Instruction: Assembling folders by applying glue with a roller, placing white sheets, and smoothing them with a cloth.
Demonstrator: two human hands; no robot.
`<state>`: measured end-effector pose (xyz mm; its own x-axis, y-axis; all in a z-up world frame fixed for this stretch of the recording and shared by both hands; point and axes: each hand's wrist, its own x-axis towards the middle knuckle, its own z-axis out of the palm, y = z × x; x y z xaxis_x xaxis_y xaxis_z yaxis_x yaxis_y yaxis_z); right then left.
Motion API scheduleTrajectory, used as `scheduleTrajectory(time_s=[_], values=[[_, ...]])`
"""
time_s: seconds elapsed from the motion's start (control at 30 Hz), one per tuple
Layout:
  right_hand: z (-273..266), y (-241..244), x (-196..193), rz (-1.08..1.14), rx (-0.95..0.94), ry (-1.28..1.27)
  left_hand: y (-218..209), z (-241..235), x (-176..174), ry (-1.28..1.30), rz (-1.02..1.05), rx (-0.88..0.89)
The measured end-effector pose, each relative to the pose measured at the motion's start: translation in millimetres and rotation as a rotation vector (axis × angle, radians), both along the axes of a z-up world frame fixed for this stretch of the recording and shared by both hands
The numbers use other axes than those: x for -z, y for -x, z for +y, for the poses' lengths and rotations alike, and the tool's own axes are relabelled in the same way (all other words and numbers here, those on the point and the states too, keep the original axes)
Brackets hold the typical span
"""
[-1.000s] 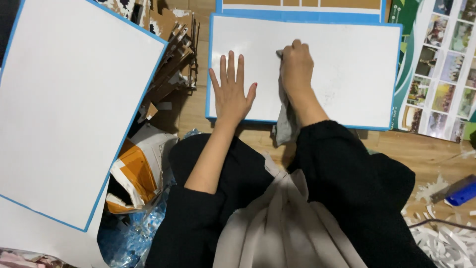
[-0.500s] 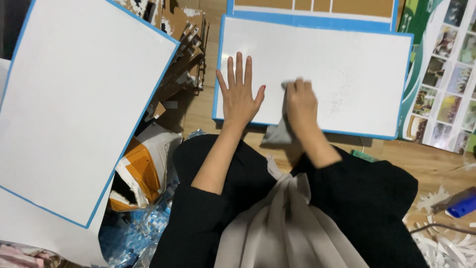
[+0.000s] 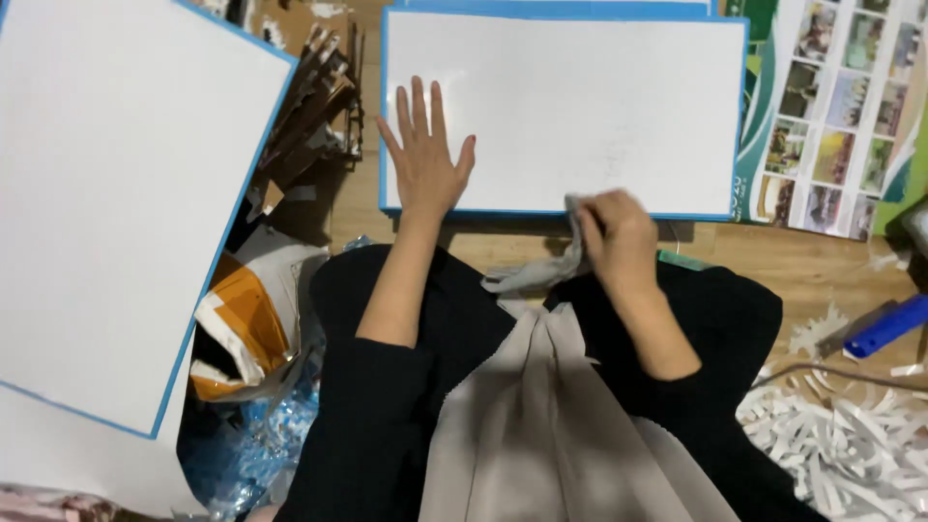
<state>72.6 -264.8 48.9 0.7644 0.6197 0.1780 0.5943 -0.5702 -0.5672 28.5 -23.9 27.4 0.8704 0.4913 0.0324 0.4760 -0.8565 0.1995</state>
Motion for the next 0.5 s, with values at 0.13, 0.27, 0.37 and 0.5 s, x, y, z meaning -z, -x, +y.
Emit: scheduleTrajectory(time_s=[0.13,0.27,0.37,0.5], values=[[26.5,-58.4,19.0,-0.302,0.091,0.099,-4.0,3.4,-0.5,0.019,-0.019,-0.019],[64.9,-73.5,52.8,-0.434,0.149,0.203,-2.4,2.4,2.3,0.050,-0.021,-0.014],[100.5,-112.9,57.0,-0.510,0.179,0.190,-6.2,5.5,4.8,0.059,-0.015,-0.004],[138.5,-173.2,66.0,-0.590,0.229,0.161,-7.6,5.3,-1.3,0.065,-0.029,0.007]])
